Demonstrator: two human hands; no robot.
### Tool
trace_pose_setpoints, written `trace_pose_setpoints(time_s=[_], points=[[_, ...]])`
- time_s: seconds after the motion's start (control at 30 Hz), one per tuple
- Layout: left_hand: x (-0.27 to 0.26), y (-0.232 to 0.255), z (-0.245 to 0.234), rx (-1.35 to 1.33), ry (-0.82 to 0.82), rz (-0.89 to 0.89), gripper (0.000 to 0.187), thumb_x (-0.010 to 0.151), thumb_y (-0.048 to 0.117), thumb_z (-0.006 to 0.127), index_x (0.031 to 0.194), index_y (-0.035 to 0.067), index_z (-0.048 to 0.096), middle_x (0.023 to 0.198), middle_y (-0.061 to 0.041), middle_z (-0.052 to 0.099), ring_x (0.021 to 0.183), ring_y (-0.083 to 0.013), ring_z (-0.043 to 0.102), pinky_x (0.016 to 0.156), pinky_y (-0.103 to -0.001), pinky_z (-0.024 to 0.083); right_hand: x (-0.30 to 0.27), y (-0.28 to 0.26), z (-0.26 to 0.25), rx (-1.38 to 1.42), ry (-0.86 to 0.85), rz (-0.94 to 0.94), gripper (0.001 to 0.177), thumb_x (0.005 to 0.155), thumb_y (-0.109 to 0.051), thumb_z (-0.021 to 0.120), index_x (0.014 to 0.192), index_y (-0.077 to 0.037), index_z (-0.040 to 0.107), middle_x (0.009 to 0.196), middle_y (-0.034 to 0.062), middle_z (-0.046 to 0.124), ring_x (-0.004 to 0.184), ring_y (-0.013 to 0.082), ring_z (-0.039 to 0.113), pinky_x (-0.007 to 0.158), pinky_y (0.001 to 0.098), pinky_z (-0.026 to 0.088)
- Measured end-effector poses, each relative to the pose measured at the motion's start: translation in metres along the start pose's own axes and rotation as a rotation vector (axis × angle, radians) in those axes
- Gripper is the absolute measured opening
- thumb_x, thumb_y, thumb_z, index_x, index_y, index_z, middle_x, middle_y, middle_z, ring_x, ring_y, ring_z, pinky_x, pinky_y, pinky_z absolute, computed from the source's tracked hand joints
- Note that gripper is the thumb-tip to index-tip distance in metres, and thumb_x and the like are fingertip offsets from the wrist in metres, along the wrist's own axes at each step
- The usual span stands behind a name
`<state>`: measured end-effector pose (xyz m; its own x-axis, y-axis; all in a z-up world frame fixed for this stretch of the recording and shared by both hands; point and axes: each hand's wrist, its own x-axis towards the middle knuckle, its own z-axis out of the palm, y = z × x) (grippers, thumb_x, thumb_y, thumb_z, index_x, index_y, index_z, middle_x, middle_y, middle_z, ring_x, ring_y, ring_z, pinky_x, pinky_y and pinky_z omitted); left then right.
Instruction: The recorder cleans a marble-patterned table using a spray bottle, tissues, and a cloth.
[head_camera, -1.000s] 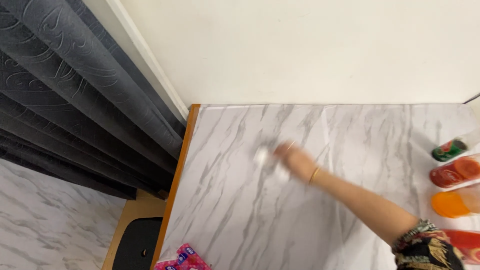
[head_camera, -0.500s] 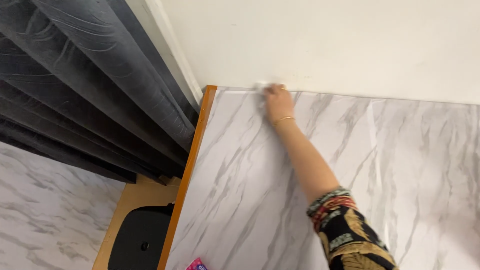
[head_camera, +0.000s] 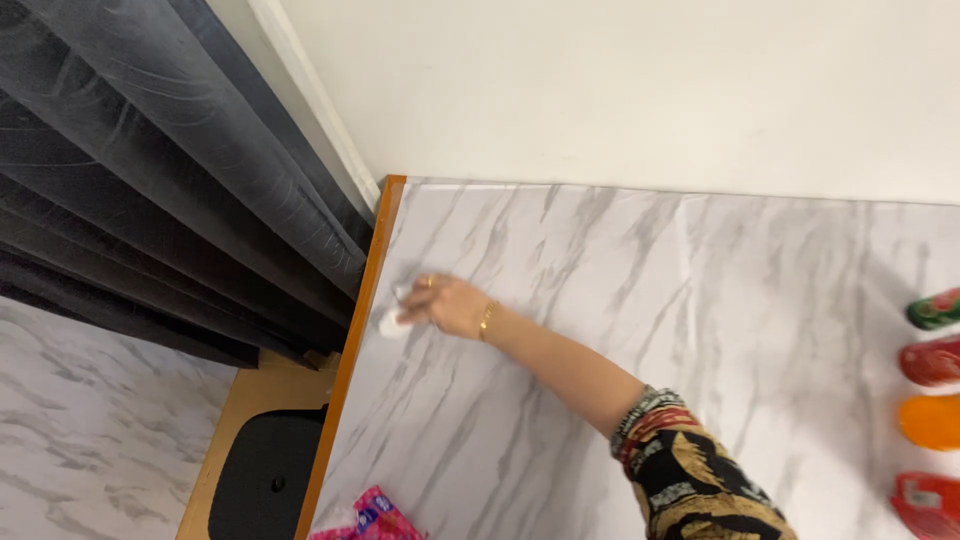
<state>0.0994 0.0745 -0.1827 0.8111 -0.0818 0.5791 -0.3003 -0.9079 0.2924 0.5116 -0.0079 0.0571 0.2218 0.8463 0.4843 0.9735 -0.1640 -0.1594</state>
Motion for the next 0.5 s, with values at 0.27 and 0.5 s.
trace_pose_setpoints(time_s=[0.27,0.5], points=[[-0.019,0.064,-0.029,-0.008,0.006,-0.021,0.032,0.070,0.027,0.066,0.096,0.009,0.066,0.114,-0.019,0.065,0.107,-0.0367,0.062,0.090,-0.052,0.047,-0.111,-0.065,-0.064,0.264,-0.143,0.020,0.046,0.072,0.003,0.071,0.109,-0.022,0.080,0.118,-0.0019,0.074,0.118,0.0224,0.062,0.101,0.0333,0.053],[0.044,0.165,-0.185,-0.065,-0.076,-0.033,0.032,0.070,0.027,0.067,0.097,0.009,0.066,0.114,-0.019,0.065,0.108,-0.0369,0.062,0.090,-0.052,0.047,-0.231,-0.167,-0.159,0.311,-0.178,0.157,0.038,0.070,0.002,0.076,0.102,-0.019,0.081,0.111,-0.0008,0.074,0.113,0.0240,0.063,0.097,0.0351,0.053]])
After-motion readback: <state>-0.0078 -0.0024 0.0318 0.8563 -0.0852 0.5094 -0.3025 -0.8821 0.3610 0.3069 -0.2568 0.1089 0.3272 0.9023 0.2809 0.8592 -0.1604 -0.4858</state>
